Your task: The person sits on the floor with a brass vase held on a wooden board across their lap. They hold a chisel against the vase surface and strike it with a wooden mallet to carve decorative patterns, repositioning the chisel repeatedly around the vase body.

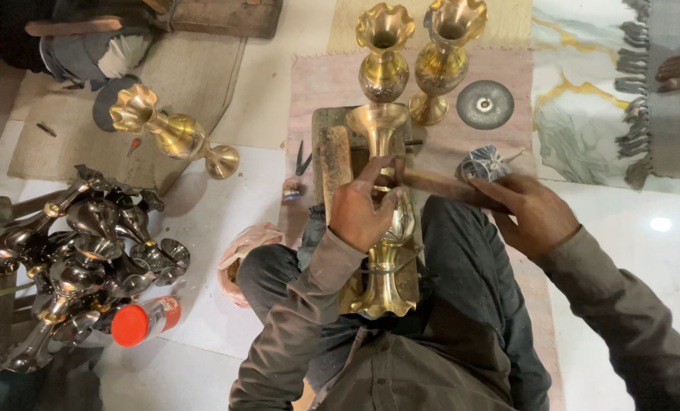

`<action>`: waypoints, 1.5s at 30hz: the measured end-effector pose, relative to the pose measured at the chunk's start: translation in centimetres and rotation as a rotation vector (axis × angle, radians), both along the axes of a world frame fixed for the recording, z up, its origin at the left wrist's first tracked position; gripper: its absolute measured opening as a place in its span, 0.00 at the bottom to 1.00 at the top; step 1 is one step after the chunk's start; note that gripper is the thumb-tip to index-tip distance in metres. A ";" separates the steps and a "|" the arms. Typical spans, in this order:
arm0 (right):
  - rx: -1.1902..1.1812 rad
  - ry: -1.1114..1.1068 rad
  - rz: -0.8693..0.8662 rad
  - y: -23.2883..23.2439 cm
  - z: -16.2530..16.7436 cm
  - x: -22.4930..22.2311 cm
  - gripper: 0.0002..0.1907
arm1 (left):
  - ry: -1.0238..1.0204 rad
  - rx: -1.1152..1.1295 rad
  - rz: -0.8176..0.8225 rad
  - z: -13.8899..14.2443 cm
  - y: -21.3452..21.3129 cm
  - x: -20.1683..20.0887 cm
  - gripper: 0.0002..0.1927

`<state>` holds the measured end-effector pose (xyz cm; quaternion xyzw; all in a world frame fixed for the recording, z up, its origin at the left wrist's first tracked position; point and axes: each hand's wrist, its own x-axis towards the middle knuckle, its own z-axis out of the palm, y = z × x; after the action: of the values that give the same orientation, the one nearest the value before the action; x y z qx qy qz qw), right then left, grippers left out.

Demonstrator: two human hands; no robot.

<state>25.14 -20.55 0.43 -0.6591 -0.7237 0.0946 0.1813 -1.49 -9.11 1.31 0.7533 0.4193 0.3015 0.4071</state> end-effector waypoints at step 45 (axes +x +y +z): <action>0.003 0.223 -0.173 -1.3 -0.1 2.4 0.35 | 0.225 -0.010 -0.384 0.3 4.8 1.8 0.28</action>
<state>27.57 -21.87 0.33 -0.7041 -0.6399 0.1502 0.2689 0.33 -4.33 1.60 0.8462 0.3123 0.1307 0.4114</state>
